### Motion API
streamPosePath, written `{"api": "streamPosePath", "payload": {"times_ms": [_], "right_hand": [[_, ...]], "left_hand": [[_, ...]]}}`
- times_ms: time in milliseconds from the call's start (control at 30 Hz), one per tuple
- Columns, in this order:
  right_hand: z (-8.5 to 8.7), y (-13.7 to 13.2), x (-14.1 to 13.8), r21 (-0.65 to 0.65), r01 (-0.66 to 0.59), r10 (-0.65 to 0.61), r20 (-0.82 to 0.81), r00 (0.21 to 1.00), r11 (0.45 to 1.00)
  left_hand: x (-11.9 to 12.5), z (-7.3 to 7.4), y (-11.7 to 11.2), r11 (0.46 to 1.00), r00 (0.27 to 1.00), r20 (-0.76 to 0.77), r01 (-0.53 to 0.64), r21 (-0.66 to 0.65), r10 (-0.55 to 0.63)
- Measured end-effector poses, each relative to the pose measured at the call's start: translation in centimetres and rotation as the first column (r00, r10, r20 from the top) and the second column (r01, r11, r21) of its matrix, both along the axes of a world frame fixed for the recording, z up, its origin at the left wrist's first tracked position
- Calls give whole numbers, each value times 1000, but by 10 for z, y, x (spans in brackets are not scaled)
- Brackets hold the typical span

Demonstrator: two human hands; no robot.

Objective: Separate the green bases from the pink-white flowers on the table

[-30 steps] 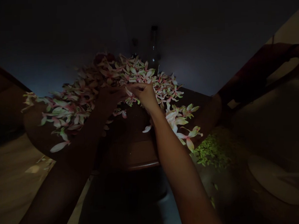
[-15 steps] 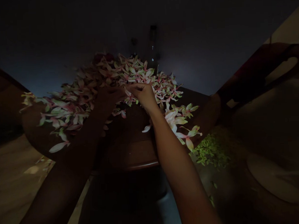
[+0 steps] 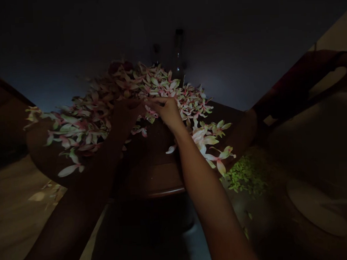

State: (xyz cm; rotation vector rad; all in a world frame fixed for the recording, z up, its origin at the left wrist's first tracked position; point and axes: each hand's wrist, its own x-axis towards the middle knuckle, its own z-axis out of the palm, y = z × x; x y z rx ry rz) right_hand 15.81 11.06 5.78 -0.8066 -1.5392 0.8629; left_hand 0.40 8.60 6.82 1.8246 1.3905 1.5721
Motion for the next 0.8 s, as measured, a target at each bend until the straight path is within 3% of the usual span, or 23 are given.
{"api": "streamPosePath", "payload": {"times_ms": [267,467,633,800], "right_hand": [[-2,4,3,14,29,-29,7,1000,999],[1,2,1,107,53,-57,33,998,993],[7,-7,-4,193,150,-182,157,971,970],[11,-13,-7,340,171,-286,325,901,925]], "left_hand": [[1,3,-3,999,999,32,25,-30,-24],[1,2,-3,1000,997,71,19,-3,-19],[1,-2,0,999,993,110,-34,8,33],[3,-6,5,996,997,50,-54,70,51]]}}
